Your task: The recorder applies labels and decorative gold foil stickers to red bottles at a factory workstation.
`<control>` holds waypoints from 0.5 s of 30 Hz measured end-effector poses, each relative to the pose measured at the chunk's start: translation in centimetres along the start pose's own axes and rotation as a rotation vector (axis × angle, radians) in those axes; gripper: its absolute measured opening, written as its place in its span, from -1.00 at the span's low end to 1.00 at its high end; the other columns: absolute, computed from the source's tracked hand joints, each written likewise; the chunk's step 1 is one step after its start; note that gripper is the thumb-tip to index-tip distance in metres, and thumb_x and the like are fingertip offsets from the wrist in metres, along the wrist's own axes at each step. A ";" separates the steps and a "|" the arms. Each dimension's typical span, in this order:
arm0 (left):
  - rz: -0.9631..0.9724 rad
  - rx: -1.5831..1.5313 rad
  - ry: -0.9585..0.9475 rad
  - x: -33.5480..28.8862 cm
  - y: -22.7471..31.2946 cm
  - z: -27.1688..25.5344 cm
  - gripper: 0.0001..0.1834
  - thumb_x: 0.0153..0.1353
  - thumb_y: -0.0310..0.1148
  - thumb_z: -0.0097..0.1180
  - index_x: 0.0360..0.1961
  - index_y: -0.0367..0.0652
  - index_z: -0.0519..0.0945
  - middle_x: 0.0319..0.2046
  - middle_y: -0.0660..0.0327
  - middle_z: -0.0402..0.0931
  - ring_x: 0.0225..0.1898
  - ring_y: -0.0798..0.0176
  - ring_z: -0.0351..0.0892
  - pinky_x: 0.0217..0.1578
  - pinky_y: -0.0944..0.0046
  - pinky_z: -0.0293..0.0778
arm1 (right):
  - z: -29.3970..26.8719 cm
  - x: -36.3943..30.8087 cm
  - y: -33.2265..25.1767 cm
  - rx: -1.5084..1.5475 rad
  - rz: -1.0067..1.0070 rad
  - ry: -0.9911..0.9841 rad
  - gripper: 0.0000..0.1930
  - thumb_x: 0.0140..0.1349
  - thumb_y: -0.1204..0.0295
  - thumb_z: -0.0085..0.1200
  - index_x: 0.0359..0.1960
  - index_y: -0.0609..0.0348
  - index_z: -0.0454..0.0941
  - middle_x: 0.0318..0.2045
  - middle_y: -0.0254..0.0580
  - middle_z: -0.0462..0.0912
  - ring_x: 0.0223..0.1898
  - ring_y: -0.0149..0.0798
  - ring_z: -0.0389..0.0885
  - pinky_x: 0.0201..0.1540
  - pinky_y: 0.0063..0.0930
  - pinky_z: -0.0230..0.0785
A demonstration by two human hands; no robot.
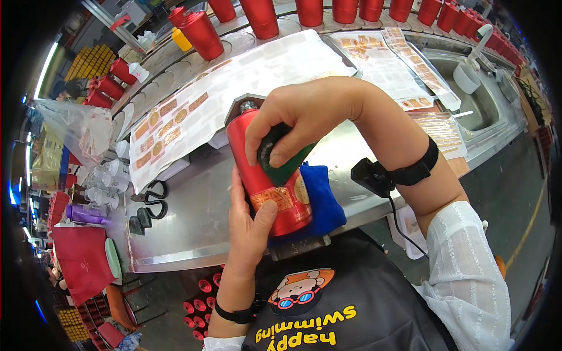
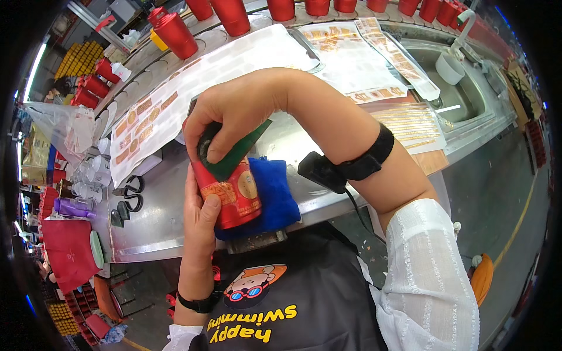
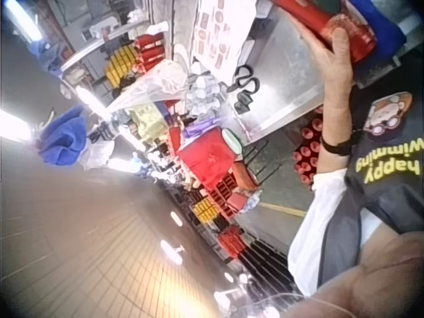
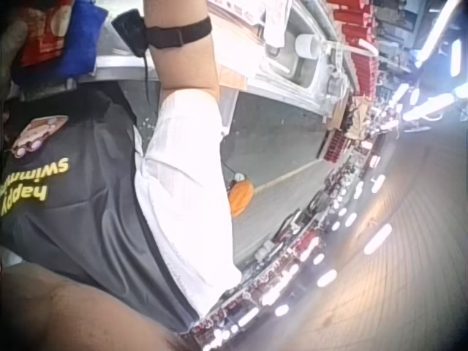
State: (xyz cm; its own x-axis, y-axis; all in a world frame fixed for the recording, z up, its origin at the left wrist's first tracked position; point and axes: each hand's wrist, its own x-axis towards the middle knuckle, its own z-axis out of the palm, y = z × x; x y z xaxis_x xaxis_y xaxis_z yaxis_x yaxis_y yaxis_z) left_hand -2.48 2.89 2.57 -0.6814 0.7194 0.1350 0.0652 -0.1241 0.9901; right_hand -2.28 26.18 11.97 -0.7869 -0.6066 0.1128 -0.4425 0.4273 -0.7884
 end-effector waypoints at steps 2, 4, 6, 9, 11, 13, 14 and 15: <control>0.007 -0.005 -0.004 0.0 -0.1 -0.1 -0.04 0.24 -0.04 0.14 0.40 -0.38 -0.11 0.21 -0.03 0.24 0.21 0.16 0.31 0.21 0.20 0.23 | 0.0 0.1 -0.1 -0.004 -0.011 -0.019 -0.72 0.09 0.46 0.21 -0.13 0.22 0.62 -0.30 -0.20 0.68 -0.28 -0.36 0.59 -0.16 -0.50 0.44; 0.013 0.018 0.000 0.0 -0.2 -0.3 -0.04 0.24 -0.04 0.14 0.40 -0.38 -0.11 0.21 -0.03 0.24 0.22 0.16 0.30 0.21 0.20 0.23 | -0.3 -0.2 0.0 -0.007 0.020 -0.024 -0.72 0.09 0.46 0.21 -0.13 0.21 0.62 -0.31 -0.21 0.68 -0.29 -0.36 0.59 -0.16 -0.50 0.44; 0.018 0.040 0.003 0.0 -0.2 -0.2 -0.04 0.24 -0.04 0.14 0.40 -0.38 -0.11 0.22 -0.03 0.24 0.22 0.16 0.30 0.22 0.20 0.22 | -0.5 -0.5 0.2 -0.011 0.053 -0.027 -0.72 0.09 0.46 0.21 -0.13 0.21 0.63 -0.31 -0.21 0.68 -0.29 -0.36 0.59 -0.16 -0.50 0.43; -0.001 0.003 -0.011 0.0 0.1 0.1 -0.04 0.24 -0.05 0.14 0.39 -0.39 -0.11 0.23 -0.04 0.22 0.23 0.16 0.28 0.23 0.20 0.20 | -0.5 -0.9 0.1 0.009 0.068 -0.035 -0.73 0.08 0.46 0.21 -0.15 0.21 0.63 -0.31 -0.22 0.68 -0.29 -0.36 0.59 -0.17 -0.48 0.44; 0.017 -0.004 -0.004 0.0 -0.1 -0.1 -0.04 0.24 -0.05 0.13 0.39 -0.40 -0.10 0.24 -0.04 0.21 0.24 0.16 0.27 0.24 0.20 0.19 | -0.4 -1.2 -0.2 -0.052 0.051 0.045 -0.73 0.08 0.46 0.22 -0.15 0.20 0.63 -0.34 -0.22 0.67 -0.29 -0.37 0.58 -0.19 -0.48 0.44; 0.018 0.012 0.005 -0.1 0.3 0.0 -0.05 0.24 -0.06 0.13 0.39 -0.40 -0.10 0.24 -0.04 0.20 0.24 0.16 0.26 0.24 0.20 0.19 | 0.0 -2.0 -0.2 -0.034 0.064 0.152 -0.73 0.08 0.45 0.23 -0.15 0.20 0.62 -0.35 -0.23 0.67 -0.30 -0.38 0.58 -0.19 -0.48 0.44; 0.018 0.029 0.014 -0.1 0.4 0.1 -0.05 0.24 -0.06 0.13 0.39 -0.40 -0.10 0.24 -0.04 0.20 0.25 0.16 0.26 0.24 0.20 0.19 | 0.4 -2.5 -0.1 -0.016 0.078 0.259 -0.72 0.08 0.45 0.24 -0.15 0.20 0.61 -0.37 -0.24 0.66 -0.30 -0.40 0.58 -0.20 -0.49 0.44; 0.019 0.029 0.018 -0.2 0.3 0.0 -0.05 0.24 -0.06 0.13 0.39 -0.40 -0.10 0.24 -0.04 0.20 0.25 0.16 0.26 0.24 0.20 0.19 | 1.0 -3.0 0.2 -0.016 0.075 0.255 -0.72 0.08 0.45 0.24 -0.15 0.20 0.61 -0.37 -0.24 0.66 -0.30 -0.40 0.58 -0.20 -0.49 0.44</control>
State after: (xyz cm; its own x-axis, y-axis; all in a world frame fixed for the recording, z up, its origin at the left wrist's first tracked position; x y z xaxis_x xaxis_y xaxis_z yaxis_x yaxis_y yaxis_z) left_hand -2.35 2.67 2.80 -0.6931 0.7044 0.1531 0.0990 -0.1174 0.9881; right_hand 0.39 27.38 10.85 -0.8997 -0.3855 0.2046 -0.3840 0.4766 -0.7908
